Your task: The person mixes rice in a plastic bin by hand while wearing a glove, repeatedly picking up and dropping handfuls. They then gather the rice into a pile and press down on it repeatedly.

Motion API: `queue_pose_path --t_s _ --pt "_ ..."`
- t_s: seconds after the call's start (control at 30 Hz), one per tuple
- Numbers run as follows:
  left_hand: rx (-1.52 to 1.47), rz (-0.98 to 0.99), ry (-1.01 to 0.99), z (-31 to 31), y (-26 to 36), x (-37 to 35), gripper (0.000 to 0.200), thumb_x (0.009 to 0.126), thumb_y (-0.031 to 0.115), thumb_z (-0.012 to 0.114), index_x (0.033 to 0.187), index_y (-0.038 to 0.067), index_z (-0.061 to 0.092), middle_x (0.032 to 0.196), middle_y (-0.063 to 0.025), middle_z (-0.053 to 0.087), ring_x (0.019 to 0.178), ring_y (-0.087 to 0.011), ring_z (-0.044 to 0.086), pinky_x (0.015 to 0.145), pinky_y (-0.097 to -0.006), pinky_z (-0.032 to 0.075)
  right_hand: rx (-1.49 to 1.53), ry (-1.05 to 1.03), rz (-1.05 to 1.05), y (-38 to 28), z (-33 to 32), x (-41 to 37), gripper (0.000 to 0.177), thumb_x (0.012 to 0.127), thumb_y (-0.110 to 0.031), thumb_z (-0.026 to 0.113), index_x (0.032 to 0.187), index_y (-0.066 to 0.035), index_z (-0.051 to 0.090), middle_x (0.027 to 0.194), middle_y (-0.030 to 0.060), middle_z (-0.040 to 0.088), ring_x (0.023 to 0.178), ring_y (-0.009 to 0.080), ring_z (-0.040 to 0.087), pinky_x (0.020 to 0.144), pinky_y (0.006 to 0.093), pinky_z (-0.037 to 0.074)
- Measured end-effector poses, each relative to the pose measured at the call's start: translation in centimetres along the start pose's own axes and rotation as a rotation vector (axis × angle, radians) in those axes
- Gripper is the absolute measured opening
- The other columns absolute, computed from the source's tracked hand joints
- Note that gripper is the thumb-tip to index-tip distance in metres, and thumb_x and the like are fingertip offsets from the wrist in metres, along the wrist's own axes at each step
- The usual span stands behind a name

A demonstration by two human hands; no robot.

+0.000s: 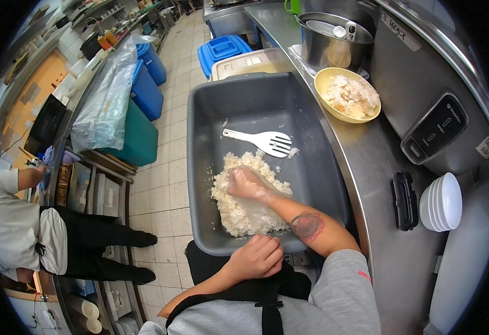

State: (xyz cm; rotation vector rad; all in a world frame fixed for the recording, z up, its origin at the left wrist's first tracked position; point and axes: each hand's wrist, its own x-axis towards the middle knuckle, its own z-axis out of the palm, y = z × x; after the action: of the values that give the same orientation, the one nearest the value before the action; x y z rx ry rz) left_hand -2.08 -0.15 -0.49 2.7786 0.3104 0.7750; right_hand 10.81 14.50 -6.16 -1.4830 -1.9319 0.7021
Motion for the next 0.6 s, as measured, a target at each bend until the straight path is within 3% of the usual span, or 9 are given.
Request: queue_pose_path --t_s 0.1,0.2,0.23,0.33,0.43,0.6 --pt "-0.008 -0.002 -0.008 0.0 -0.1 0.0 0.024 0.076 0.016 0.074 0.091 0.003 0.060 0.098 -0.0111 0.059 0.084 -0.0248 0.059 0.075 -0.0349 0.048 0.428 -0.139 0.189 -0.9 -2.9 0.7 0.024 0.086 -0.021 0.068 0.075 -0.001 0.066 0.074 0.0101 0.067 0.078 0.0217 0.069 0.075 0.0399 0.055" --pt "-0.018 -0.003 -0.003 0.0 -0.1 0.0 0.024 0.076 0.016 0.074 0.092 0.003 0.060 0.098 -0.0114 0.060 0.084 -0.0249 0.059 0.075 -0.0349 0.048 0.841 -0.220 0.366 -0.1 -4.3 1.0 0.017 0.093 -0.023 0.072 0.095 -0.008 0.064 0.088 0.0010 0.064 0.084 0.0150 0.065 0.072 0.0351 0.054" --pt "-0.014 -0.001 -0.005 0.0 0.0 0.0 0.024 0.076 0.016 0.074 0.092 0.003 0.061 0.098 -0.0115 0.060 0.084 -0.0249 0.060 0.075 -0.0349 0.048 1.014 -0.219 0.457 -0.1 -4.6 0.9 0.020 0.095 -0.019 0.071 0.105 -0.008 0.058 0.094 0.0005 0.062 0.091 0.0160 0.066 0.075 0.0326 0.056" --pt "-0.005 0.005 -0.004 -0.1 0.0 0.1 0.025 0.076 0.016 0.074 0.092 0.002 0.061 0.098 -0.0115 0.060 0.084 -0.0249 0.060 0.076 -0.0352 0.048 1.287 -0.264 0.468 -0.2 -5.9 0.1 0.029 0.094 -0.011 0.066 0.118 -0.001 0.053 0.104 0.0044 0.059 0.088 0.0152 0.063 0.081 0.0378 0.061" --pt "-0.007 0.004 -0.002 0.0 -0.1 0.0 0.025 0.076 0.016 0.074 0.092 0.002 0.061 0.098 -0.0115 0.060 0.084 -0.0249 0.059 0.076 -0.0352 0.048 1.380 -0.312 0.297 -0.9 -6.8 0.1 0.038 0.093 -0.003 0.063 0.128 -0.001 0.050 0.103 0.0052 0.059 0.090 0.0147 0.063 0.089 0.0408 0.061" --pt "-0.007 -0.002 -0.021 -0.1 0.0 0.0 0.025 0.076 0.017 0.074 0.093 0.002 0.061 0.098 -0.0113 0.060 0.084 -0.0247 0.059 0.075 -0.0347 0.048 1.373 -0.323 0.255 -0.4 -6.3 0.6 0.040 0.090 0.004 0.060 0.128 0.001 0.051 0.100 0.0048 0.059 0.088 0.0133 0.062 0.096 0.0420 0.060"
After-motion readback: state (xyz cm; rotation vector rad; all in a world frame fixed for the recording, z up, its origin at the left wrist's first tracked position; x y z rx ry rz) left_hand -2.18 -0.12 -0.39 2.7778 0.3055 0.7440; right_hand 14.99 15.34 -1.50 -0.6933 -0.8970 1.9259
